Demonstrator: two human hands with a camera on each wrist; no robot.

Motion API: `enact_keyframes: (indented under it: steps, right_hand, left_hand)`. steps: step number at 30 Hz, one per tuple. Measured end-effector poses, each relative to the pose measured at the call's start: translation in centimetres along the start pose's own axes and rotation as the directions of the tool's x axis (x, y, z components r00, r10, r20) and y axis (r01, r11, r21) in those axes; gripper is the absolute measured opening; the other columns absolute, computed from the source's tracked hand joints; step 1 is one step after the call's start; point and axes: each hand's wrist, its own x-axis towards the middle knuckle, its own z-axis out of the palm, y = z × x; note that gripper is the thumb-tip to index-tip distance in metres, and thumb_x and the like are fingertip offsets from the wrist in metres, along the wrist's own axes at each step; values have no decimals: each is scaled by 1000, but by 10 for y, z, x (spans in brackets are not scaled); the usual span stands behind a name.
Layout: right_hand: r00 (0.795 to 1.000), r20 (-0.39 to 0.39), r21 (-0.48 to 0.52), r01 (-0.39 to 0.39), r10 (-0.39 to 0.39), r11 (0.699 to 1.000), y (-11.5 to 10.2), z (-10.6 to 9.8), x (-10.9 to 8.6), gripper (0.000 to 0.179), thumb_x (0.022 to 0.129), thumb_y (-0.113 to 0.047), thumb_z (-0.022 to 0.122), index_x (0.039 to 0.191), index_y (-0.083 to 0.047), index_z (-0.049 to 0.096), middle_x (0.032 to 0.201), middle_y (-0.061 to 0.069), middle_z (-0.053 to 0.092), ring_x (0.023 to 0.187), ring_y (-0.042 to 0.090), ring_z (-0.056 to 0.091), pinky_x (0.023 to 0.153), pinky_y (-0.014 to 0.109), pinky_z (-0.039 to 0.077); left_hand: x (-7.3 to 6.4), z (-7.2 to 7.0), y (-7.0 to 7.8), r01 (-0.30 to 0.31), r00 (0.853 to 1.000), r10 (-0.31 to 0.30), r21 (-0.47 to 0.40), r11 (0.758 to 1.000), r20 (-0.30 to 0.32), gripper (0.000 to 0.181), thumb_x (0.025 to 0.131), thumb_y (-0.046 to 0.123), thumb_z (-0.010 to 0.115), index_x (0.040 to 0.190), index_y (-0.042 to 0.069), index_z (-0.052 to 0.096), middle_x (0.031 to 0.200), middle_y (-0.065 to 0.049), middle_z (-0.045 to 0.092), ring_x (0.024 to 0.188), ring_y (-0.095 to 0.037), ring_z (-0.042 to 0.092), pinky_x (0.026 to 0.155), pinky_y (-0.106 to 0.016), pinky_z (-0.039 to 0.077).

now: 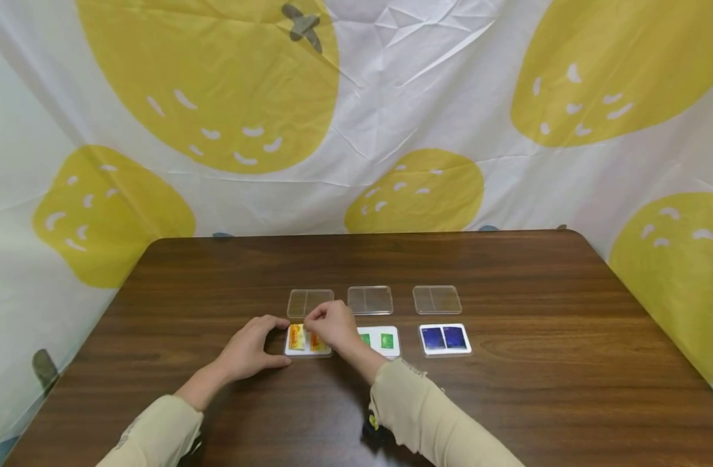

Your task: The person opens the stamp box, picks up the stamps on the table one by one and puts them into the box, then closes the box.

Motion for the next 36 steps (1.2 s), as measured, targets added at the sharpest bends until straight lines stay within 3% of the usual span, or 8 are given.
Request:
enact_keyframes:
  steps: [4,10,27,36]
  right_hand:
    - [997,-42,-89,60,-64,994,1,1,-1,6,67,-10,66,63,-10,71,60,-2,64,52,6,46,50,19,38]
    - [990,-88,-154,92,-107,984,1,2,-2,6,64,-9,66,60,-12,69,56,-4,61,50,6,46,48,19,37]
    - [978,-105,-289,141,-178,947,-2,6,-4,8,64,-10,65,58,-15,66,55,-7,59,54,10,54,50,23,41]
    - [974,-108,-306,160,-201,938,-3,7,-3,8,61,-9,65,55,-15,64,54,-6,58,53,12,54,49,25,42]
  left_hand:
    - [0,1,-1,-7,1000,7,1,1000,-10,55,66,24,80,110,0,58,108,-9,59,105,-29,52,89,-45,41]
    - [1,3,-2,-8,1000,8,8,1000,-17,55,65,24,80,110,1,58,108,-9,59,105,-28,52,88,-44,42]
    - [1,2,-1,-9,1000,9,6,1000,-15,55,65,24,80,110,1,58,107,-8,60,104,-29,52,88,-44,42]
    - [1,2,0,-17,1000,17,6,1000,-19,54,65,23,80,109,2,58,107,-8,60,104,-28,52,88,-44,42]
